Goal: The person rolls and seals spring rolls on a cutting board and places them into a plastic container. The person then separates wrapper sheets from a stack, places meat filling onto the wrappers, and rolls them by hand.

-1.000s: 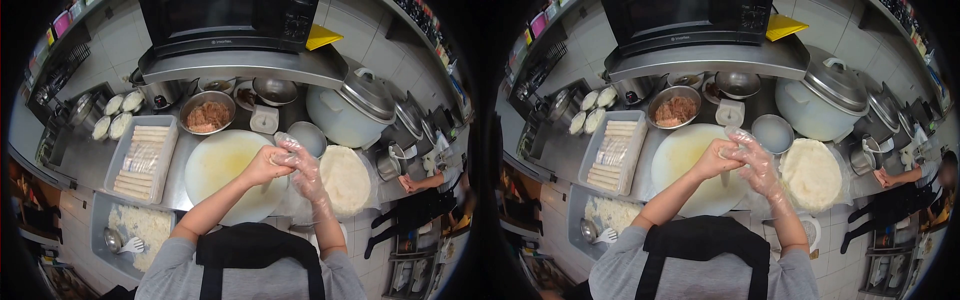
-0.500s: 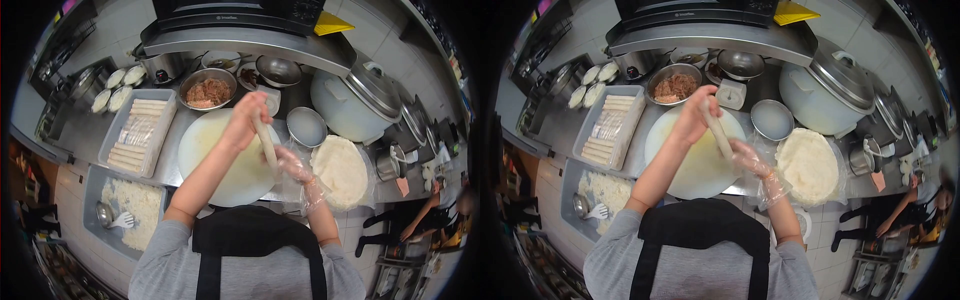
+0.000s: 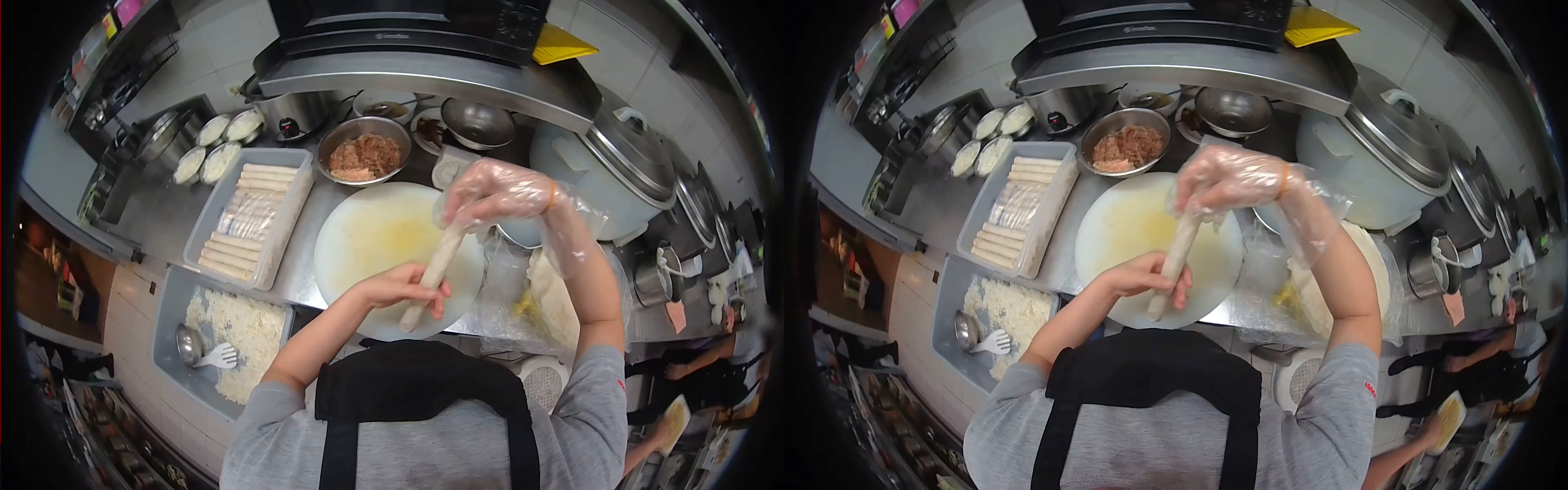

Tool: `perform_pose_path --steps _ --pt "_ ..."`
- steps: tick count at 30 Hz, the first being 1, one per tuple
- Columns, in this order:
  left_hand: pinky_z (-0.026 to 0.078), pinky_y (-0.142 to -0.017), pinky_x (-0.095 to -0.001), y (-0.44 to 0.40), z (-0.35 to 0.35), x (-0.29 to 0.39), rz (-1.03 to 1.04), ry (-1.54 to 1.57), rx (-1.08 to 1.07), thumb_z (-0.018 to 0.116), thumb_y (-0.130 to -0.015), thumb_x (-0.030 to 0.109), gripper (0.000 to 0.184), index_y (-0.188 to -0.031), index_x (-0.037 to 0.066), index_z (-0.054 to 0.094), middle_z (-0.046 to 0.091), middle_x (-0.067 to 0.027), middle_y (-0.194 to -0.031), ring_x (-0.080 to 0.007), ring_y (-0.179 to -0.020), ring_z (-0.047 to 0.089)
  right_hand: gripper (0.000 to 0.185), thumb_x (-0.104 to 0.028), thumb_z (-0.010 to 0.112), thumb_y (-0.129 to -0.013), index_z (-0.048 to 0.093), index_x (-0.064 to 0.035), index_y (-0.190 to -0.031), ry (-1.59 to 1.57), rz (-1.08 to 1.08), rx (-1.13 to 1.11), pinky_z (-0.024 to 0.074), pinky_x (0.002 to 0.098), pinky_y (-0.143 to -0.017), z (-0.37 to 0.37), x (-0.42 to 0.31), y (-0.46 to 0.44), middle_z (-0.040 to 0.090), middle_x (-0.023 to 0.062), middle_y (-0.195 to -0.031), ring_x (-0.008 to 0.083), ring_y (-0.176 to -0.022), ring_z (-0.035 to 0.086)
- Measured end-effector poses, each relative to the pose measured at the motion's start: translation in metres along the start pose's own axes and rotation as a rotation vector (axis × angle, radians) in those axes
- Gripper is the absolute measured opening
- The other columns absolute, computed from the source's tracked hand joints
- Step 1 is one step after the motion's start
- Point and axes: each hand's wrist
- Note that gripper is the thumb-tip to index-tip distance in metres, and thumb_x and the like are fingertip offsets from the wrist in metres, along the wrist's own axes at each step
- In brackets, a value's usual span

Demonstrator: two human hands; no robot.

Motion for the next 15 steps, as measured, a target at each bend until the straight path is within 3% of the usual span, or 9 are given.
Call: perform_pose_path --steps 1,3,6,7,10,13,15 --pt "0.052 -0.074 -0.0332 -0.010 0.002 0.005 0.031 -0.131 0.035 0.069 -0.085 0.027 0.037 -0.109 0.003 0.054 0.064 -0.0091 -0.082 -0.0169 -0.071 0.065 0.021 -0.012 0.067 -0.082 0.067 0.0016 -0.098 0.086 -0.072 -0.030 0.0494 0.0276 -0.065 0.008 -0.004 -0.014 0.068 0.0076 -0.088 0.0118 -0.073 0.060" --pt "0.052 -0.071 -0.0316 -0.018 -0.003 0.015 0.141 0.002 0.175 0.069 -0.084 0.021 0.027 -0.099 0.004 0.055 0.063 -0.0073 -0.077 -0.0146 -0.064 0.062 0.019 -0.010 0.064 -0.084 0.066 0.0020 -0.099 0.206 -0.117 -0.074 0.0500 0.0296 -0.073 0.025 -0.022 -0.031 0.066 0.0091 -0.092 0.0139 -0.080 0.061" --pt "0.052 -0.064 -0.0291 -0.019 0.000 0.037 0.316 -0.059 0.300 0.068 -0.085 0.019 0.021 -0.095 0.004 0.057 0.060 -0.0038 -0.070 -0.0111 -0.058 0.058 0.018 -0.006 0.064 -0.083 0.065 0.0023 -0.099 0.313 -0.099 0.335 0.0503 0.0296 -0.075 0.040 -0.042 -0.022 0.066 0.0107 -0.094 0.0146 -0.082 0.063" --pt "0.051 -0.061 -0.0282 -0.019 0.003 0.044 0.375 -0.121 0.326 0.068 -0.085 0.019 0.021 -0.095 0.004 0.058 0.059 -0.0025 -0.068 -0.0099 -0.057 0.056 0.020 -0.003 0.064 -0.081 0.065 0.0021 -0.100 0.113 -0.057 0.511 0.0498 0.0308 -0.077 0.045 -0.042 -0.016 0.064 0.0118 -0.096 0.0165 -0.084 0.063" --pt "0.050 -0.056 -0.0273 -0.024 0.009 0.054 0.490 -0.313 0.470 0.066 -0.087 0.018 0.018 -0.095 0.003 0.060 0.058 -0.0002 -0.069 -0.0074 -0.056 0.055 0.027 -0.004 0.065 -0.079 0.064 -0.0001 -0.106 0.113 -0.139 1.005 0.0526 0.0313 -0.070 0.072 -0.008 0.002 0.064 0.0146 -0.106 0.0210 -0.078 0.065" --pt "0.049 -0.057 -0.0256 -0.025 0.011 0.062 0.503 -0.354 0.571 0.064 -0.087 0.015 0.018 -0.099 0.001 0.063 0.059 0.0004 -0.070 -0.0062 -0.058 0.055 0.034 0.001 0.064 -0.077 0.065 -0.0036 -0.110 0.391 -0.140 1.177 0.0518 0.0341 -0.078 0.123 0.008 0.003 0.063 0.0154 -0.111 0.0252 -0.090 0.064" --pt "0.048 -0.061 -0.0244 -0.022 0.008 0.065 0.456 -0.414 0.573 0.062 -0.086 0.010 0.017 -0.100 0.001 0.063 0.061 0.0001 -0.073 -0.0067 -0.063 0.056 0.039 0.001 0.065 -0.075 0.064 -0.0053 -0.113 0.587 -0.192 1.122 0.0484 0.0372 -0.087 0.140 0.002 0.000 0.061 0.0151 -0.116 0.0274 -0.102 0.060"
Point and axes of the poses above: each hand's wrist, its own y-axis away from the middle knuckle, its own z-axis out of the palm, x = y × z
